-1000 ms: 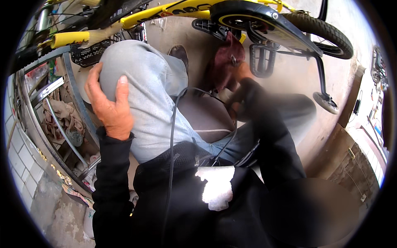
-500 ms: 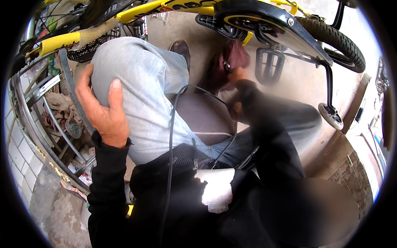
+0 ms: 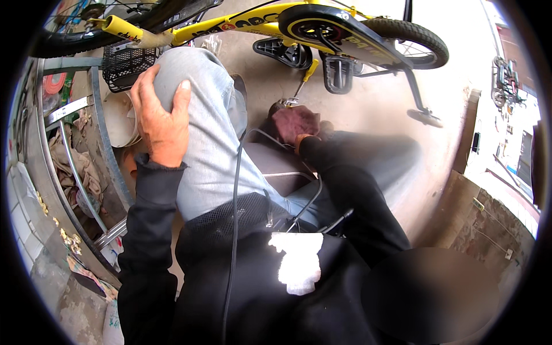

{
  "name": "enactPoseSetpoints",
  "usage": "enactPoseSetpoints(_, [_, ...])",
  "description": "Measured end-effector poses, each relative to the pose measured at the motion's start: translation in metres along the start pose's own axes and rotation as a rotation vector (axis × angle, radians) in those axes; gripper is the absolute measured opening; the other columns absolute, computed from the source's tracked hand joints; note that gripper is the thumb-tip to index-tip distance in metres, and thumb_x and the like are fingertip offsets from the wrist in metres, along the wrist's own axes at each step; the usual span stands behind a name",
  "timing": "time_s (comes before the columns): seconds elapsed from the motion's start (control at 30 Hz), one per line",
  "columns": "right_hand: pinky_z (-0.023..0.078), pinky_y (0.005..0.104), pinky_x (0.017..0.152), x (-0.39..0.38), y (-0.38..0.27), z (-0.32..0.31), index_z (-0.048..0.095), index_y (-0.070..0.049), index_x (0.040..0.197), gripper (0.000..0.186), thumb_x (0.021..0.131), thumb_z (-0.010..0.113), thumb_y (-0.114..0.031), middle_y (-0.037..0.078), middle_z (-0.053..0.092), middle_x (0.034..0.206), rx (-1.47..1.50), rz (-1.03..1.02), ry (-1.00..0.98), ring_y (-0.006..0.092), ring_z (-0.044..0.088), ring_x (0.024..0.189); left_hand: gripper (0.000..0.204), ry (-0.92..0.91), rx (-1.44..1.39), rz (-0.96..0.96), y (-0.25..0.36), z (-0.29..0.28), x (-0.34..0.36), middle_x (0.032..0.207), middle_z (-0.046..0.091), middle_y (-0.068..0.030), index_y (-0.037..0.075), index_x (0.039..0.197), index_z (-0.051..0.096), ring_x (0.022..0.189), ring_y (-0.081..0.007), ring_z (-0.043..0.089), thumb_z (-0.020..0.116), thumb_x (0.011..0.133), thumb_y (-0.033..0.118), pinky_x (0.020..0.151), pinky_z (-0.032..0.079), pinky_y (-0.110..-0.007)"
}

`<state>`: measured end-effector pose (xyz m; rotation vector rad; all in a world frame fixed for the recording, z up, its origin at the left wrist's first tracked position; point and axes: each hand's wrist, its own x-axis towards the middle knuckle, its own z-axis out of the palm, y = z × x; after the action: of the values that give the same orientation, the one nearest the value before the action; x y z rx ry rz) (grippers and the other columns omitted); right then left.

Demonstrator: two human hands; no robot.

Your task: The person is repairing a yellow bicycle by removing a pedal from the crank arm using a wrench. They loosen the bolt, remove the pedal, and then reattach it, tightening the bolt to secure it in place.

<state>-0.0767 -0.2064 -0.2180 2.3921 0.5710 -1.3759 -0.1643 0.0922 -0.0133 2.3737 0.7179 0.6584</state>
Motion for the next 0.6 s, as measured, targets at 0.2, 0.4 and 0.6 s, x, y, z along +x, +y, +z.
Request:
enactPoseSetpoints(0.2, [0.048, 0.0372, 0.089, -0.054, 0.001, -0.028, 0.068, -0.007, 0.1, 0.03, 0.077, 0.058, -0.022, 0.013, 0.065, 0.109, -0.03, -0.035, -0.003, 0.026, 0.06, 0.107, 0.051, 0.013, -0.061, 0.021, 0.002, 0.004, -0.006, 0.122, 0.046, -0.0153, 0.006, 0.123, 0.049, 0.112, -0.0327, 0.049, 0.068, 0.08, 0.026, 0.095, 0.042, -0.04])
enactPoseSetpoints(0.4, [0.049, 0.0368, 0.086, -0.054, 0.003, -0.018, 0.069, -0.01, 0.096, 0.025, 0.076, 0.058, -0.021, 0.012, 0.066, 0.104, 0.282, 0.08, 0.381, 0.0275, 0.062, 0.101, 0.051, 0.005, -0.048, 0.08, 0.009, 0.007, -0.012, 0.124, 0.046, -0.0157, 0.005, 0.124, 0.049, 0.114, -0.0328, 0.048, 0.067, 0.08, 0.026, 0.096, 0.041, -0.04])
enactPoseSetpoints(0.6, [0.048, 0.0357, 0.087, -0.046, 0.013, -0.024, 0.068, -0.009, 0.099, 0.031, 0.078, 0.059, -0.029, 0.014, 0.066, 0.104, 0.187, -0.053, 0.26, 0.0271, 0.063, 0.1, 0.05, 0.019, -0.043, 0.08, 0.009, 0.0, -0.019, 0.122, 0.046, -0.0173, 0.004, 0.124, 0.049, 0.115, -0.0333, 0.047, 0.066, 0.081, 0.025, 0.097, 0.04, -0.04])
